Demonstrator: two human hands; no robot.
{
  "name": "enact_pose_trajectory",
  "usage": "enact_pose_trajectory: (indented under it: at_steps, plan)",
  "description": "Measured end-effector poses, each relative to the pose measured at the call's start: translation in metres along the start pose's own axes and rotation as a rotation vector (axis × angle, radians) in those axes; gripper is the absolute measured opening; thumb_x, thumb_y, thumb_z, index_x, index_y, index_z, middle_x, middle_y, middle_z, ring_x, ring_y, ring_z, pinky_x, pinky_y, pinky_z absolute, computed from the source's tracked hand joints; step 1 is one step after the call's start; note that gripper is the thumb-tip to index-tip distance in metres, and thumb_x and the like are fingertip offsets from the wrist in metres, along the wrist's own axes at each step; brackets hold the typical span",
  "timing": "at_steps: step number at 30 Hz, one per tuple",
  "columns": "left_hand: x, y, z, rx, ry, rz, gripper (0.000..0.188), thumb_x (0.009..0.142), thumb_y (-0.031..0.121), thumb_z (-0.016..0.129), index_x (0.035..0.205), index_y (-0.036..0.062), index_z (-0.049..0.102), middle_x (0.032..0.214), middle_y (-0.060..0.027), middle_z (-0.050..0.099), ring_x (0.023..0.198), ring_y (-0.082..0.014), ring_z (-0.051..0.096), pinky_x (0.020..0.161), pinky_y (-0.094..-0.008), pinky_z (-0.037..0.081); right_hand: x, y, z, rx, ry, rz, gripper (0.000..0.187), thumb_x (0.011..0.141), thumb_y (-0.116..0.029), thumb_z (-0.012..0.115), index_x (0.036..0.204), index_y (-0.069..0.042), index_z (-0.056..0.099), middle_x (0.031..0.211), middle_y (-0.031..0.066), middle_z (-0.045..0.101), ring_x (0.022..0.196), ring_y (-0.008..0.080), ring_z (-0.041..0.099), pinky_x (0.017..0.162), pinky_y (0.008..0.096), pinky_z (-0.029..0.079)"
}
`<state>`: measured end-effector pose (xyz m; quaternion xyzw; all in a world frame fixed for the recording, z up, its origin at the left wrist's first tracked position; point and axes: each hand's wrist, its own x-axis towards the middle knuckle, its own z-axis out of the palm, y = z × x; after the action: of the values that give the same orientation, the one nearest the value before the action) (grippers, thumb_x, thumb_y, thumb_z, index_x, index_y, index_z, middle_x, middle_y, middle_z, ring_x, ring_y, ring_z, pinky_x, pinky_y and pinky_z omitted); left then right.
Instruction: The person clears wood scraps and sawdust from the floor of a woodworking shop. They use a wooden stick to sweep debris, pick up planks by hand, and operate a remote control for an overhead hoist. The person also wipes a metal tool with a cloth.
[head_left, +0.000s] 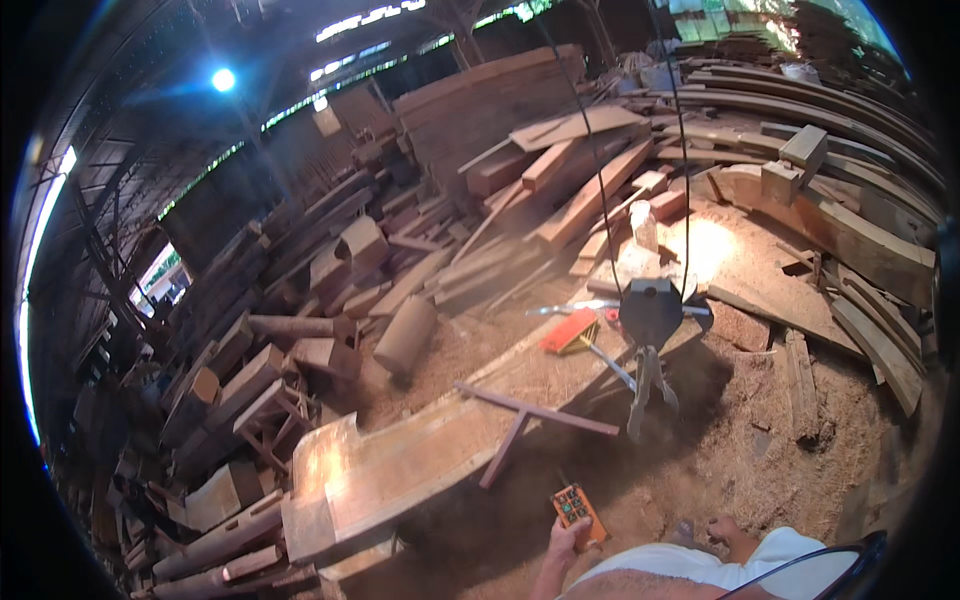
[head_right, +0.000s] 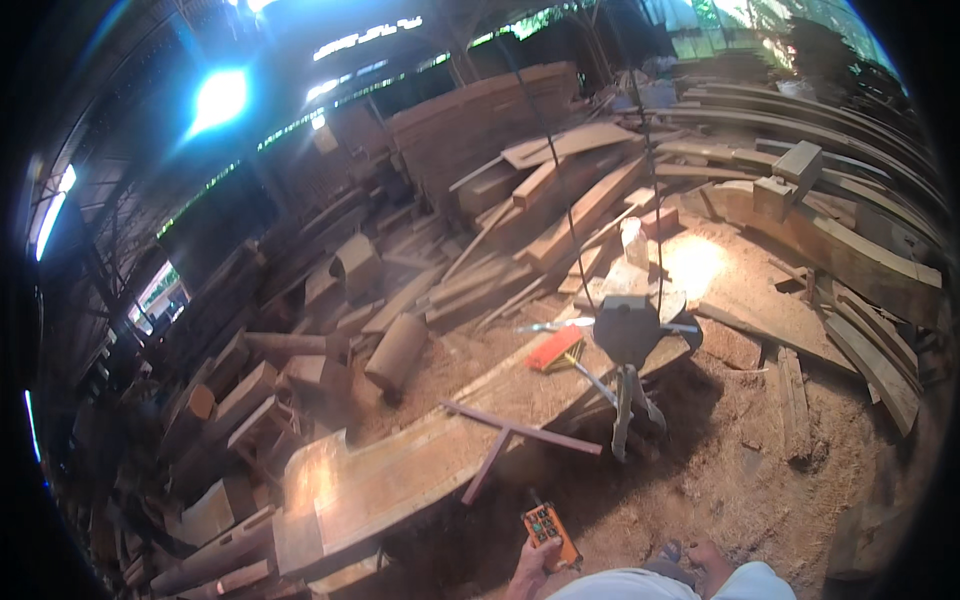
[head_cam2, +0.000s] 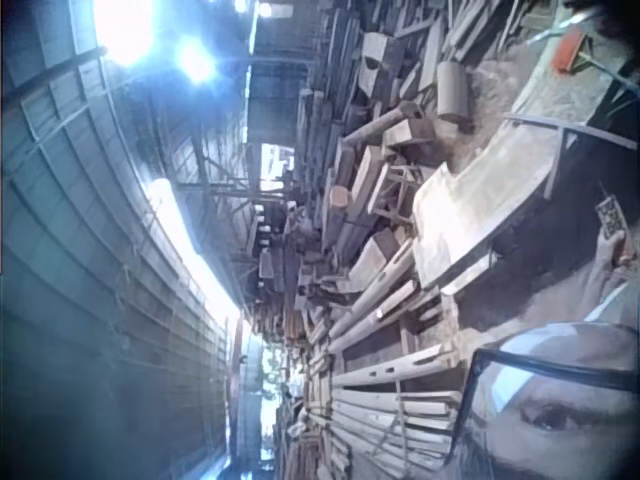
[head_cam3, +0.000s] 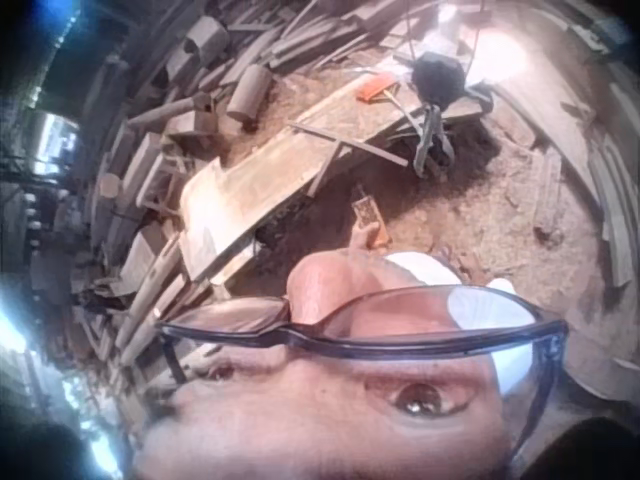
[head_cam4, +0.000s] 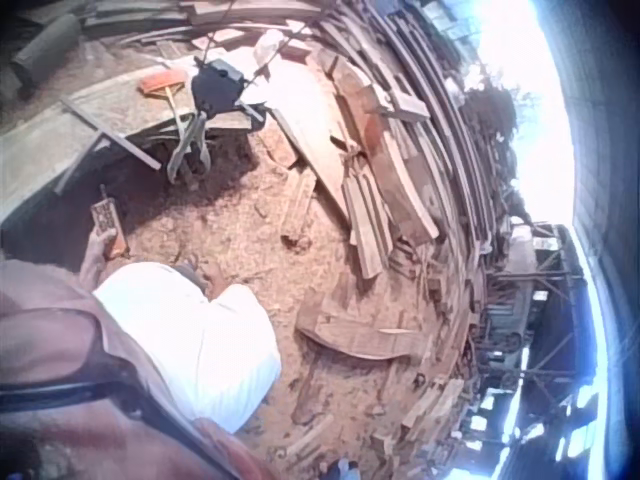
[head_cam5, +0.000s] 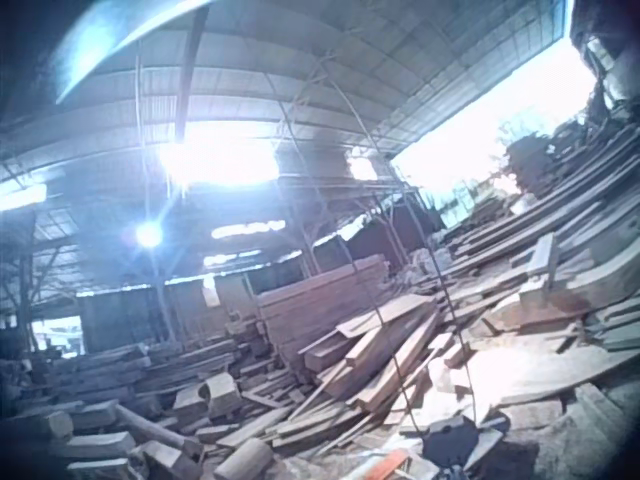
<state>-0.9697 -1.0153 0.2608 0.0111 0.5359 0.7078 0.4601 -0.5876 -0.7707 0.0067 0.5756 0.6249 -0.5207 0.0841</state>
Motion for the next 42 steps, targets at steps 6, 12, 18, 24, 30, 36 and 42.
enact_pose_trajectory:
  at_steps: [6,12,18,24,30,36,42]
  plan:
    - [0.015,0.036,0.047,-0.015,-0.143,0.044,0.04,0.089,0.008,0.078,0.124,0.0103,0.058,0.101,-0.0007,0.066,0.087,-0.0162,0.067,0.076,-0.0376,0.06,0.034,-0.032,0.001,-0.042,0.091,-0.126,0.046,0.096,-0.026,0.066,0.131,0.004,0.068,0.114,0.0178,0.077,0.095,0.028,0.076,0.084,0.0409,0.061]
    - [0.02,0.071,0.074,0.008,-0.186,0.102,0.045,0.09,0.012,0.078,0.129,0.0112,0.056,0.101,-0.0004,0.065,0.086,-0.0164,0.067,0.075,-0.0376,0.06,0.006,-0.087,-0.02,-0.044,0.053,-0.156,0.046,0.095,-0.027,0.066,0.129,0.004,0.068,0.117,0.0191,0.075,0.101,0.0294,0.074,0.089,0.0405,0.058]
    - [0.023,0.089,0.087,0.011,-0.263,0.181,0.05,0.09,0.016,0.078,0.134,0.0121,0.053,0.101,0.0,0.064,0.085,-0.0166,0.066,0.073,-0.0376,0.059,-0.007,-0.136,-0.033,-0.023,0.104,-0.278,0.047,0.094,-0.029,0.067,0.127,0.003,0.069,0.12,0.0205,0.074,0.108,0.0307,0.072,0.093,0.0402,0.056]
    - [0.002,0.087,0.06,0.004,-0.179,0.309,0.055,0.091,0.02,0.077,0.139,0.013,0.051,0.101,0.0003,0.062,0.084,-0.0168,0.065,0.071,-0.0376,0.059,-0.051,-0.12,-0.006,0.005,-0.01,-0.258,0.047,0.092,-0.031,0.067,0.126,0.003,0.069,0.124,0.0218,0.072,0.114,0.0321,0.07,0.097,0.0398,0.054]
    - [-0.017,0.147,0.106,-0.292,-0.316,0.303,0.042,0.101,0.015,0.059,0.141,0.0073,0.049,0.124,-0.0047,0.064,0.112,-0.0178,0.066,0.098,-0.0378,0.056,-0.068,-0.133,-0.009,-0.1,0.058,-0.31,0.049,0.096,-0.025,0.065,0.136,0.003,0.063,0.11,0.0169,0.075,0.084,0.0221,0.073,0.074,0.0357,0.059]
    - [-0.003,0.162,0.105,-0.315,-0.16,0.211,0.031,0.106,0.021,0.057,0.134,0.0077,0.054,0.117,-0.0041,0.068,0.106,-0.0147,0.068,0.095,-0.0359,0.056,-0.089,-0.131,-0.012,-0.057,-0.02,-0.199,0.041,0.096,-0.022,0.065,0.129,0.002,0.066,0.096,0.0142,0.074,0.079,0.0189,0.072,0.071,0.0347,0.058]
    - [0.001,0.136,0.087,-0.247,-0.107,0.16,0.028,0.107,0.029,0.055,0.128,0.0117,0.057,0.112,-0.0061,0.068,0.101,-0.0194,0.069,0.088,-0.0402,0.059,-0.082,-0.095,-0.009,-0.062,0.069,-0.182,0.037,0.095,-0.021,0.067,0.125,0.001,0.068,0.091,0.0128,0.073,0.076,0.0182,0.07,0.069,0.035,0.058]
